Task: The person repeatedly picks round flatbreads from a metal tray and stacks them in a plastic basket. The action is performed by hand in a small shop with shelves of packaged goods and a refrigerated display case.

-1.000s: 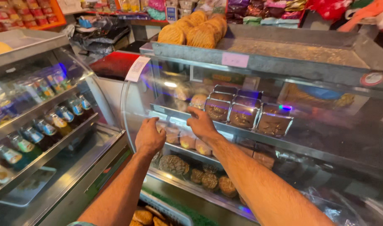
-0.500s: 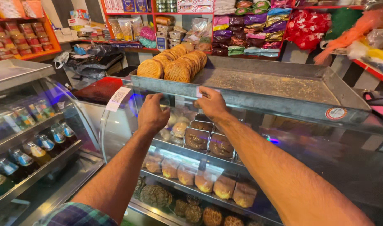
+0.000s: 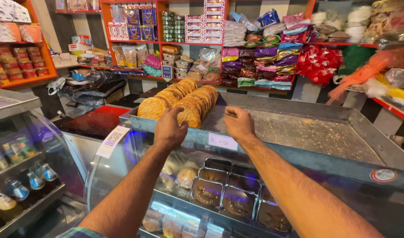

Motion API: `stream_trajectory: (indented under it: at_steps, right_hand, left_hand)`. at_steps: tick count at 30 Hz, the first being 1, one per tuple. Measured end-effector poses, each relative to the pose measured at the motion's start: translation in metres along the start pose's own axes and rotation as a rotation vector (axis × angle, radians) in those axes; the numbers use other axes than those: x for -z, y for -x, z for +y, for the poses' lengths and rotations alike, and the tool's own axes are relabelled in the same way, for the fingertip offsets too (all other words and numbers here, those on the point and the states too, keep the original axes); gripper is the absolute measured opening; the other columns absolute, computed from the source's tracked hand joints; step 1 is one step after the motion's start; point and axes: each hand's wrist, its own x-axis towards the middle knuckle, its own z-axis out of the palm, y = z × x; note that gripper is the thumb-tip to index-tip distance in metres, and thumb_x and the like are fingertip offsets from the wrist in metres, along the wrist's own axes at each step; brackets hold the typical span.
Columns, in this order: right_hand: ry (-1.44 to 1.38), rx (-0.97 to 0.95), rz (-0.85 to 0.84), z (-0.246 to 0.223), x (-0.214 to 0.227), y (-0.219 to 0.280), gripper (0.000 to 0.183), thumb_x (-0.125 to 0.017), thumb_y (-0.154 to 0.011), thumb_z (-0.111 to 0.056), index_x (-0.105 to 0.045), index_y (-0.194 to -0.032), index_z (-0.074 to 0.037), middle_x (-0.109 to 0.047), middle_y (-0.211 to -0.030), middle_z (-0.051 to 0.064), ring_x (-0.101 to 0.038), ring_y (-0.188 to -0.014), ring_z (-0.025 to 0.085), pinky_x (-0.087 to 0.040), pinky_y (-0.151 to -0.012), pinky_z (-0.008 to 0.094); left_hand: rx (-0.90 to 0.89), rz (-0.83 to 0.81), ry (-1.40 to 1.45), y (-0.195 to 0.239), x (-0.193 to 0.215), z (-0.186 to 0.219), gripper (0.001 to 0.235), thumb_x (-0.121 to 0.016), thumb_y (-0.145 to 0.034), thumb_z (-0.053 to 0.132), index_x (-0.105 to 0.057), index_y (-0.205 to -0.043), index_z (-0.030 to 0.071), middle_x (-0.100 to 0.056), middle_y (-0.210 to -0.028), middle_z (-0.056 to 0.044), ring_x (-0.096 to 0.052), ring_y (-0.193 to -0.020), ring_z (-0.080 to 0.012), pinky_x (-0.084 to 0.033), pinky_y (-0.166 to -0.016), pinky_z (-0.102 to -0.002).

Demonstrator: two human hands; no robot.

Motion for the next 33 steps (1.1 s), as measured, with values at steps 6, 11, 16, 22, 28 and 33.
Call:
stream_trajectory:
  at_steps: [6,11,16,22,28,33]
  right_hand:
    - [0.098,0.020,-0.044,-0.007,-0.026,-0.035,0.046,-0.070,-0.074,-0.030,-0.075,-0.120,-0.034,-0.076,-0.116,-0.011,-0.067,-0.120,0.016,-0.052,-0.104,0.034]
    - [0.074,0.046,-0.143,-0.020,-0.067,-0.040,0.048,-0.071,-0.074,-0.027,-0.075,-0.122,-0.028,-0.077,-0.118,-0.005,-0.068,-0.120,0.020,-0.053,-0.103,0.036]
    - [0.079,0.076,-0.248,-0.044,-0.079,-0.033,0.051,-0.076,-0.074,-0.035,-0.073,-0.124,-0.027,-0.075,-0.124,-0.001,-0.068,-0.121,0.020,-0.053,-0.105,0.036]
    - [0.178,0.131,-0.288,-0.060,-0.067,-0.021,0.056,-0.077,-0.082,-0.038,-0.069,-0.133,-0.017,-0.068,-0.135,0.012,-0.062,-0.128,0.034,-0.053,-0.106,0.045]
    - [0.209,0.120,-0.311,-0.054,-0.071,-0.026,0.058,-0.075,-0.086,-0.037,-0.063,-0.139,-0.018,-0.061,-0.142,0.011,-0.055,-0.135,0.034,-0.049,-0.110,0.048]
    - [0.228,0.159,-0.305,-0.050,-0.072,-0.025,0.055,-0.070,-0.088,-0.032,-0.060,-0.140,-0.017,-0.063,-0.136,0.013,-0.059,-0.130,0.036,-0.053,-0.105,0.050]
  left_hand:
    - [-0.083,-0.012,0.013,-0.049,-0.020,0.001,0.055,-0.066,-0.082,0.017,-0.063,-0.137,0.013,-0.058,-0.136,-0.016,-0.060,-0.125,-0.0437,-0.052,-0.104,-0.054]
    - [-0.008,-0.101,-0.057,-0.070,-0.028,-0.021,0.069,-0.062,-0.078,0.009,-0.056,-0.146,0.015,-0.051,-0.148,-0.009,-0.058,-0.131,-0.0390,-0.051,-0.109,-0.052]
    - [0.020,-0.151,-0.058,-0.076,-0.030,-0.030,0.077,-0.059,-0.074,0.006,-0.049,-0.151,0.011,-0.046,-0.154,-0.011,-0.054,-0.136,-0.0404,-0.050,-0.111,-0.054]
    - [0.109,-0.171,-0.086,-0.077,-0.034,-0.029,0.061,-0.058,-0.084,0.010,-0.054,-0.144,0.014,-0.044,-0.151,-0.008,-0.051,-0.136,-0.0421,-0.049,-0.113,-0.052]
    - [0.198,-0.181,-0.101,-0.083,-0.040,-0.030,0.069,-0.074,-0.080,0.021,-0.049,-0.145,0.020,-0.039,-0.151,-0.005,-0.049,-0.137,-0.0389,-0.050,-0.113,-0.053]
    - [0.224,-0.131,0.002,-0.072,-0.026,-0.010,0.048,-0.059,-0.086,0.024,-0.057,-0.134,0.019,-0.047,-0.139,-0.009,-0.056,-0.129,-0.0424,-0.050,-0.109,-0.055]
